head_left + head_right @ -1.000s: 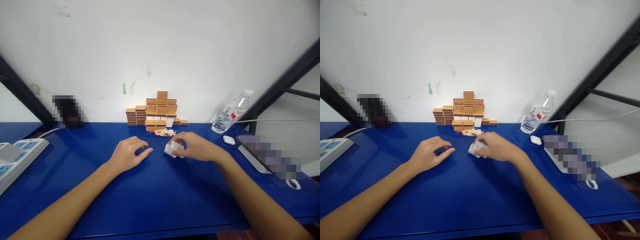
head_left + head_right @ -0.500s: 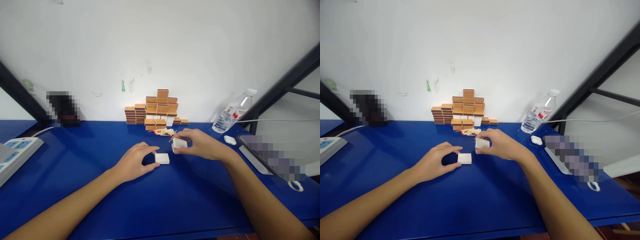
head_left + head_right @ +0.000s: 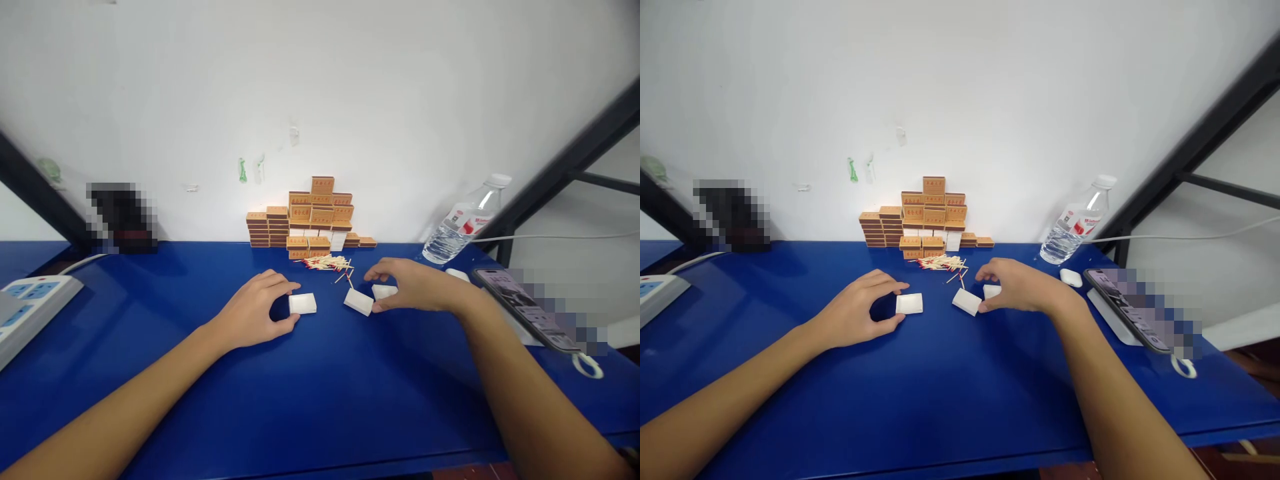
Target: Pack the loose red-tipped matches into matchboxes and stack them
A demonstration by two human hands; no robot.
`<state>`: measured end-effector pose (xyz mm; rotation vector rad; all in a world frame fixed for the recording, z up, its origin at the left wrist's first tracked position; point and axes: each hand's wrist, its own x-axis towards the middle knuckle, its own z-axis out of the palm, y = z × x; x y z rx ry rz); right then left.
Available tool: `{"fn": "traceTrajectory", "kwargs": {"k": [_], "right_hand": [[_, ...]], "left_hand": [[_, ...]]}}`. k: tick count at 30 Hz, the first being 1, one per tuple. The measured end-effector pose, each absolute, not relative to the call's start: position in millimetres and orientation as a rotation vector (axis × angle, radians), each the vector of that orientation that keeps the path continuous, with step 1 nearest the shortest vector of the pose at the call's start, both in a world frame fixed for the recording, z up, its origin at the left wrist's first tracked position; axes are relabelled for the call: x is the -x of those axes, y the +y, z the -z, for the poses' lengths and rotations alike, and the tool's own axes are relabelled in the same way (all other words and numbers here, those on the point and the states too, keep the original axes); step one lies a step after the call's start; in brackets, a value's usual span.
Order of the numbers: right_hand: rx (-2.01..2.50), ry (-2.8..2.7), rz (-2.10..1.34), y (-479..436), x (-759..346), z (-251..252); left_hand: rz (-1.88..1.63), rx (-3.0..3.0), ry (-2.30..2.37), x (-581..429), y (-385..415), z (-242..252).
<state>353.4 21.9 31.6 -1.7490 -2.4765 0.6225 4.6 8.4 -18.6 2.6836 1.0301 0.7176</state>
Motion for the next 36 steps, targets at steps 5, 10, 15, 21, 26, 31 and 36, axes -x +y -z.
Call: {"fn": "traceTrajectory", "kwargs": {"k": [5,10,15,21,26,31,36], "right_hand": [[1.577,-2.565,-0.579,8,-326,-29],[1.470,-2.596,-0.693,5,-329,-35],[1.580,-2.369,-0.582,20,-328,-31],[1.893,-2.256,-0.345,36,-309,-4],[1.878,-2.333,-0.391,32,-314,-5],[1.556,-2.381,-0.390,16,-305,-17],[1.212,-2.504,-0.445,-6,-256,-6]], "left_hand": [[-0.671,-2.682,1.027,-5,9,19],[-0.693,-2.692,1.009,-6,8,17],[-0.706,-2.703,0.976,-6,6,17],[-0.698,-2.718,0.985,-7,7,18],[-0.725,-2.736,1.004,-6,7,20],[-0.727,-2.731,1.036,-8,7,21],[-0.706,-2.742,1.015,-9,6,20]]}}
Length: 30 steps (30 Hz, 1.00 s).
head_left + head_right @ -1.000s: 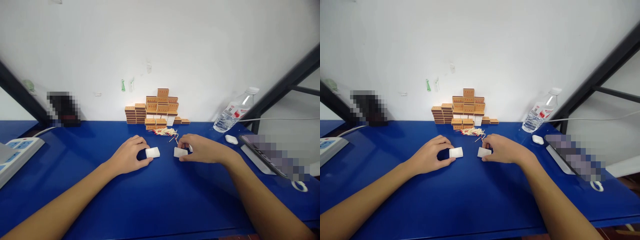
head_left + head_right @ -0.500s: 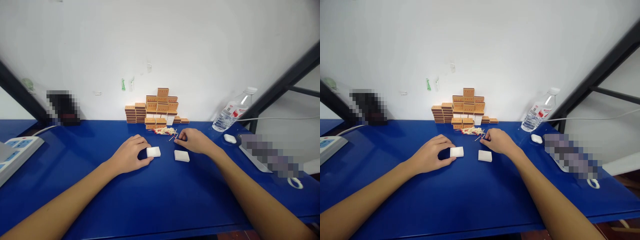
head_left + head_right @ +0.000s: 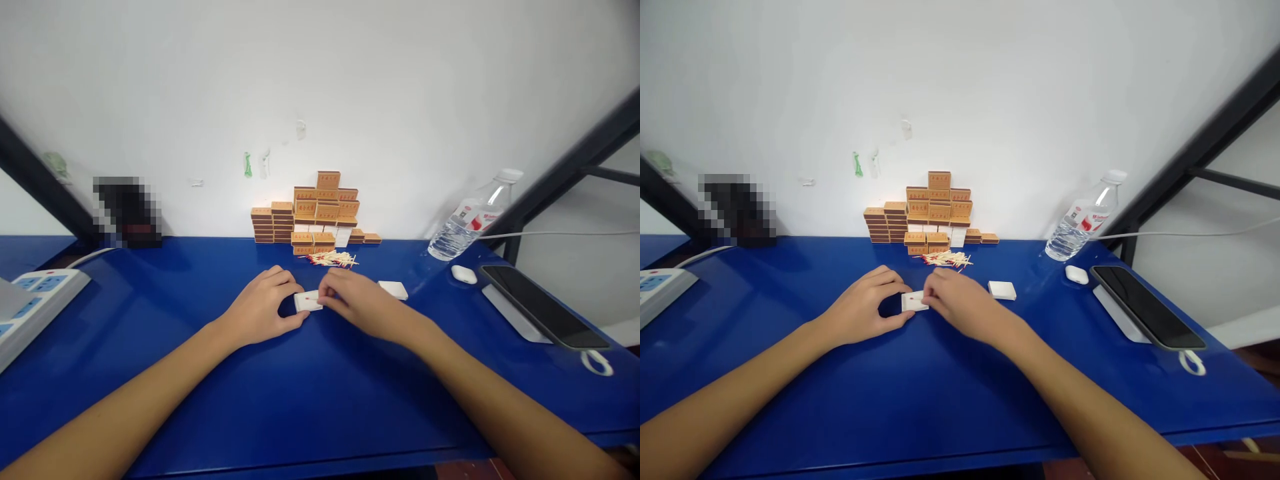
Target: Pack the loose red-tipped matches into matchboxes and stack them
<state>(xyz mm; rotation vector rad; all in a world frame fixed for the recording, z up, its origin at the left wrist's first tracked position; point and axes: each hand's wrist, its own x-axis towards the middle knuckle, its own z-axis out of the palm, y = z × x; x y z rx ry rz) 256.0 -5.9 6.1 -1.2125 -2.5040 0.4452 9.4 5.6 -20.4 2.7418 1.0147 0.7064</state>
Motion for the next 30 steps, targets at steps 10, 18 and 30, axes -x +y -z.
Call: {"fn": "traceTrajectory", "kwargs": {"k": [10,18,30], "right_hand": [[1.360,-2.414,-0.409,22,-289,-6],[1.234,-2.417,-0.467,6,-269,-8],[1.119,-2.452,-0.518,0,-260,-5]], "left_hand": [[-0.715,-2.739,0.971,-12,3,18],[-0.704,-2.745,1.021,-11,3,18],[-0.711,-2.764,0.985,-13,2,18]]}}
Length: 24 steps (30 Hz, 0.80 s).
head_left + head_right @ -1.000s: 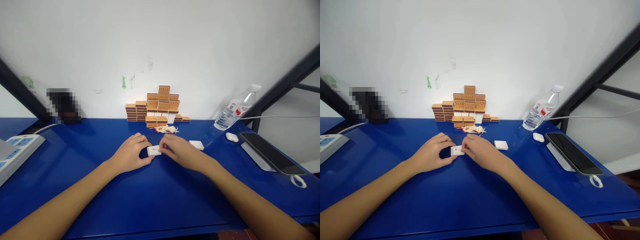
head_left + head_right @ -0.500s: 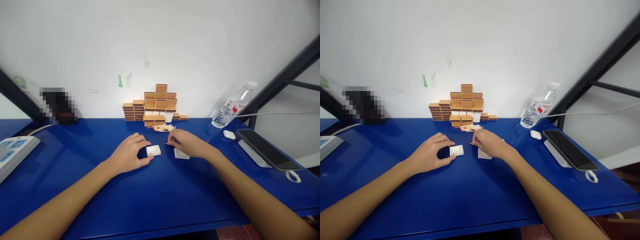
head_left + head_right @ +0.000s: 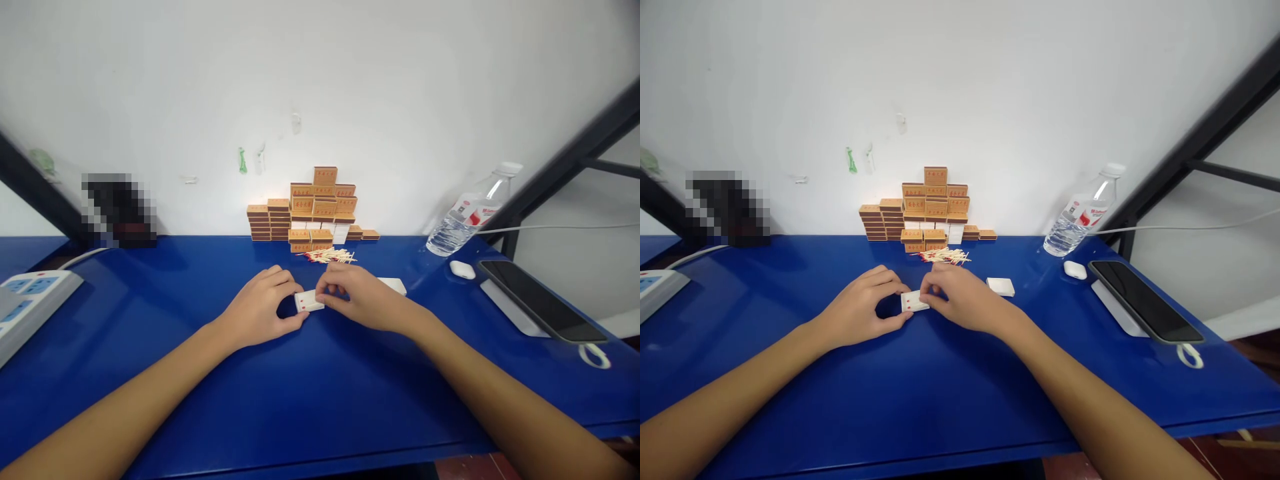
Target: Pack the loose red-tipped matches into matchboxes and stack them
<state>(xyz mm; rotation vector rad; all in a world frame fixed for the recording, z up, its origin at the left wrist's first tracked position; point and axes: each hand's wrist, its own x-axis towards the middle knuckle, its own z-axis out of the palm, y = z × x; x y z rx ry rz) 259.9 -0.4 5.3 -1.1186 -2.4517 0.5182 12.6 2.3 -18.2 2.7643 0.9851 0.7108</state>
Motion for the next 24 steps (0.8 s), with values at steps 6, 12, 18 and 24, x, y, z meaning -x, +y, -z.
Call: {"fn": "traceTrajectory", "kwargs": {"k": [6,12,18,24], "right_hand": [[1.215,-2.529,-0.536,-8.8,-248.6,-4.4],[1.192,-2.497,-0.507,-6.1,-251.4,-1.9],[1.214,-2.567,-0.437,-7.3,-251.8,-2.2],[1.196,-2.664,-0.268,-9.6,-250.2,-0.6]], "left_hand": [[-0.728,-2.824,0.959,-13.0,0.3,18.8],[-0.738,-2.820,0.930,-13.6,0.3,18.8],[-0.735,-2.835,0.911,-14.4,-0.4,19.1],[-0.736,-2.853,0.883,-15.3,-3.0,18.0]]}}
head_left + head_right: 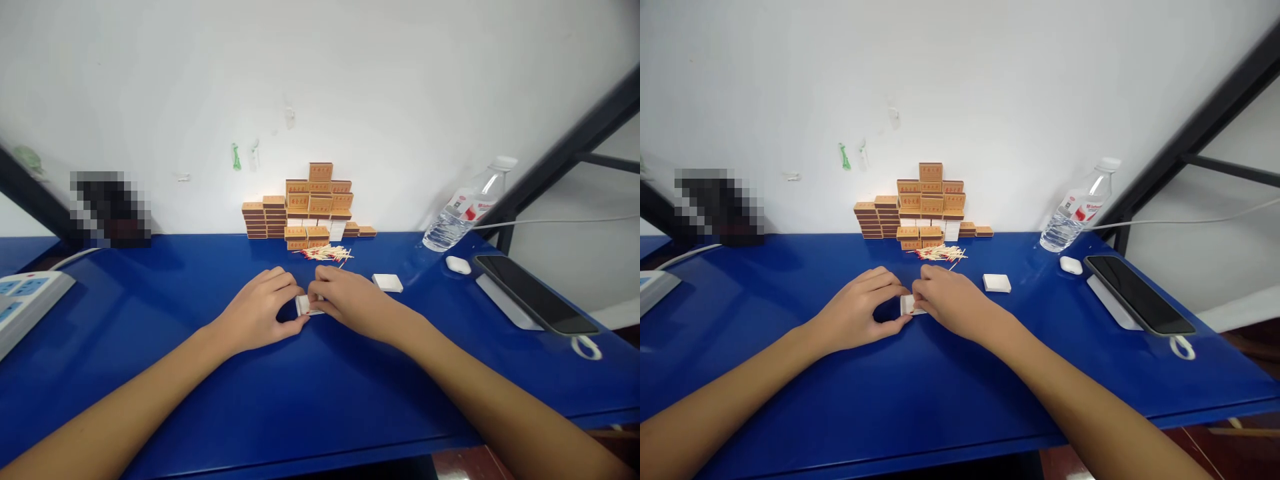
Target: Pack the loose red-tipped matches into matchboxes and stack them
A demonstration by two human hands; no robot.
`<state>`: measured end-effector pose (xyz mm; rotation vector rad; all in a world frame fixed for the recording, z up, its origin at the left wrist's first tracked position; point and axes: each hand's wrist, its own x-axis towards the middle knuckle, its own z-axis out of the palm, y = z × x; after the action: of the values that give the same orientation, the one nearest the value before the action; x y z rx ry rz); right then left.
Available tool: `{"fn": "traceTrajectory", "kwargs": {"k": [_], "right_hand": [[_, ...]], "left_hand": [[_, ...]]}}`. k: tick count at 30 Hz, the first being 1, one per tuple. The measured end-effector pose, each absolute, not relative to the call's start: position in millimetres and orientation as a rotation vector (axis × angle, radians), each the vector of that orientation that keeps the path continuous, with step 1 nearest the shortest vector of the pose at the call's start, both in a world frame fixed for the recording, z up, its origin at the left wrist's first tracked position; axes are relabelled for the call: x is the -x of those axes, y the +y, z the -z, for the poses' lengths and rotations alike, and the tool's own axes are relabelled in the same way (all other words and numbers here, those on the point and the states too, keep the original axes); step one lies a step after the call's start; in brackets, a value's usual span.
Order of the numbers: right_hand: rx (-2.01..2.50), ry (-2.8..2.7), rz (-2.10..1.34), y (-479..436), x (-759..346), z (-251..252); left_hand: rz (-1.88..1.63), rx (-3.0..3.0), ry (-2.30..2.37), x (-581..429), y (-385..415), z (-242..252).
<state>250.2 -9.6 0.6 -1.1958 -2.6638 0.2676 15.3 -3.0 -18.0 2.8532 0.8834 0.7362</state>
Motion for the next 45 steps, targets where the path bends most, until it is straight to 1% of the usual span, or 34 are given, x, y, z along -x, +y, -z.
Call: {"fn": "traceTrajectory", "kwargs": {"k": [8,12,17,22,23,25,27,32,35,40,45], "right_hand": [[1.195,-2.878,0.044,-18,-238,-8],[1.150,-2.892,0.104,-20,-237,-10],[1.155,-2.818,0.021,-20,-239,-2],[1.099,-2.668,-0.265,-11,-251,-3],[1.116,-2.592,-0.277,-6,-258,-5],[1.206,-2.434,-0.191,8,-275,-7],[1.305,-2.397,-0.128,24,-292,-6],[1.328,-2.490,-0.327,48,-311,8],[1.353,-2.535,-0.309,48,-306,12],[1.220,-2.430,-0.250,36,-292,7],[1.092,-2.223,-0.385,16,-269,2]], "left_hand": [[-0.693,-2.820,0.853,-16,-3,20],[-0.693,-2.798,0.867,-16,-1,20],[-0.709,-2.754,0.883,-16,-1,20],[-0.746,-2.750,0.893,-16,-2,19],[-0.766,-2.749,0.899,-16,-2,18],[-0.802,-2.739,0.908,-16,-2,18],[-0.802,-2.720,0.908,-16,-2,19],[-0.731,-2.709,0.923,-15,-2,21],[-0.744,-2.717,0.952,-15,-1,21],[-0.765,-2.711,1.007,-14,1,20],[-0.773,-2.701,1.058,-15,0,20]]}}
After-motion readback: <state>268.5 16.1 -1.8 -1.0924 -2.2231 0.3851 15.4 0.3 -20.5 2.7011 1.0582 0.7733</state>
